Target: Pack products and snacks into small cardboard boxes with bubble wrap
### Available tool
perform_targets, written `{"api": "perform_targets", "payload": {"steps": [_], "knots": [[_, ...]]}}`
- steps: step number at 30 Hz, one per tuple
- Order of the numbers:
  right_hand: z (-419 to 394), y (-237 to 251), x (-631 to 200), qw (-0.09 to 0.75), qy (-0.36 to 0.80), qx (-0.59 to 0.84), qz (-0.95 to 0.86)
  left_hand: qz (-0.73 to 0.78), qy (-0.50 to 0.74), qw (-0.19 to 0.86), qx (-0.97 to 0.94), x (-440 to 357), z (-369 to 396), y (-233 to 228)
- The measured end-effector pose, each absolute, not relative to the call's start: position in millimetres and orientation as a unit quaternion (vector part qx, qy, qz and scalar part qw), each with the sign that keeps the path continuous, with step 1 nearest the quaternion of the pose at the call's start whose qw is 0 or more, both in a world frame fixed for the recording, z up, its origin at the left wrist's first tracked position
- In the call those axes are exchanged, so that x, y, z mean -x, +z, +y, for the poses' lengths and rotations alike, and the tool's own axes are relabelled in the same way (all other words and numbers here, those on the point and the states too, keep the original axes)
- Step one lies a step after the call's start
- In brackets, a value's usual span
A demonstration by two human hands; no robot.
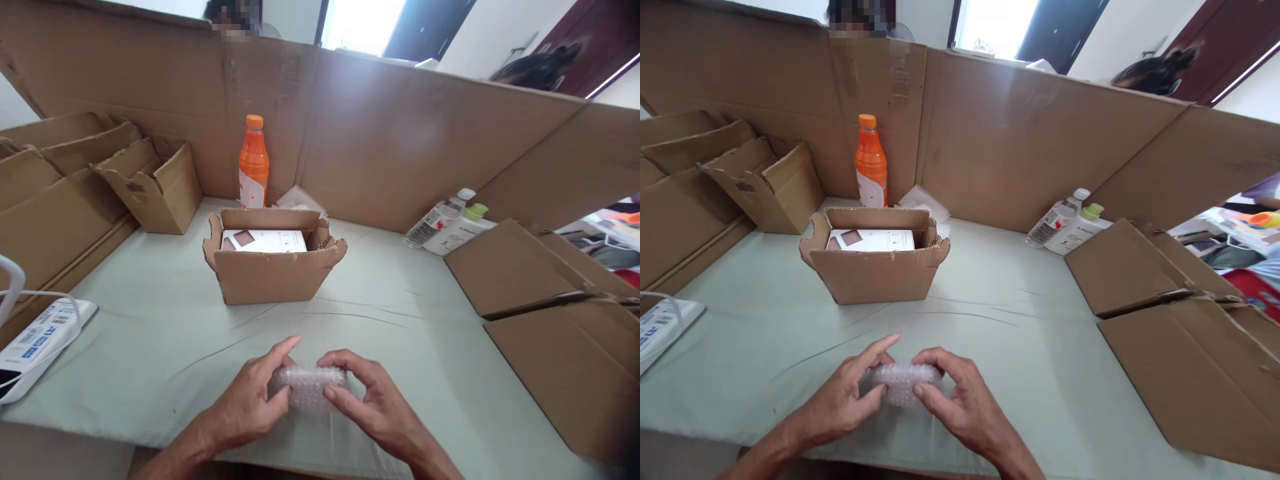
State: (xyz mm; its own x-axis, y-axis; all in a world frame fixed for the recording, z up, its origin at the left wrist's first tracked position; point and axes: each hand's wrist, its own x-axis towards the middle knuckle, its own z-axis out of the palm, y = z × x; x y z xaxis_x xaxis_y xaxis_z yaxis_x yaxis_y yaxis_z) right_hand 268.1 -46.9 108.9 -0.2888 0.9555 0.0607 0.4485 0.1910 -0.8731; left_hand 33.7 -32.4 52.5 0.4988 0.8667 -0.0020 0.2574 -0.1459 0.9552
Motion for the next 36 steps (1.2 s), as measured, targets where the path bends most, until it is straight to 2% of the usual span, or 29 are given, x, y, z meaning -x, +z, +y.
{"api": "perform_targets", "payload": {"steps": [2, 7, 9, 14, 17, 20, 23, 25, 28, 30, 32, 36], "knots": [[-33.9, 136.5, -274.1, 0.308, 0.316, 0.513, -0.736, 0.376, 0.308, 0.548, -0.681, -25.6, -12.2, 53.3], [24.7, 210.5, -281.1, 0.46, 0.143, 0.527, -0.7, 0.426, 0.455, 0.568, -0.537, -13.9, 24.9, 27.9], [59.8, 230.2, -278.4, 0.464, 0.065, 0.532, -0.706, 0.459, 0.484, 0.55, -0.503, -15.3, 28.4, 16.7], [142.5, 232.7, -265.2, 0.256, -0.013, 0.548, -0.796, 0.479, 0.482, 0.523, -0.514, -21.3, 25.5, 6.9], [169.0, 221.6, -253.1, 0.166, -0.082, 0.564, -0.805, 0.481, 0.48, 0.521, -0.516, -21.9, 26.1, 6.9], [177.2, 218.9, -236.0, 0.103, -0.062, 0.591, -0.798, 0.484, 0.482, 0.52, -0.513, -22.0, 27.5, 5.6], [175.8, 226.2, -224.8, 0.092, 0.002, 0.597, -0.797, 0.489, 0.483, 0.52, -0.507, -22.4, 28.1, 3.3], [173.2, 233.1, -226.3, 0.105, 0.095, 0.606, -0.783, 0.494, 0.476, 0.524, -0.506, -22.4, 28.1, 1.9], [169.3, 236.8, -237.4, 0.17, 0.251, 0.625, -0.719, 0.502, 0.462, 0.527, -0.507, -22.4, 28.0, 0.8], [167.4, 231.7, -242.0, 0.195, 0.291, 0.647, -0.678, 0.505, 0.458, 0.522, -0.513, -22.7, 28.0, 1.0], [166.1, 223.1, -240.0, 0.149, 0.254, 0.664, -0.688, 0.507, 0.457, 0.511, -0.522, -23.2, 28.2, 1.9], [167.0, 211.9, -225.1, -0.019, 0.052, 0.659, -0.75, 0.512, 0.454, 0.489, -0.541, -23.7, 29.2, 3.1]]}}
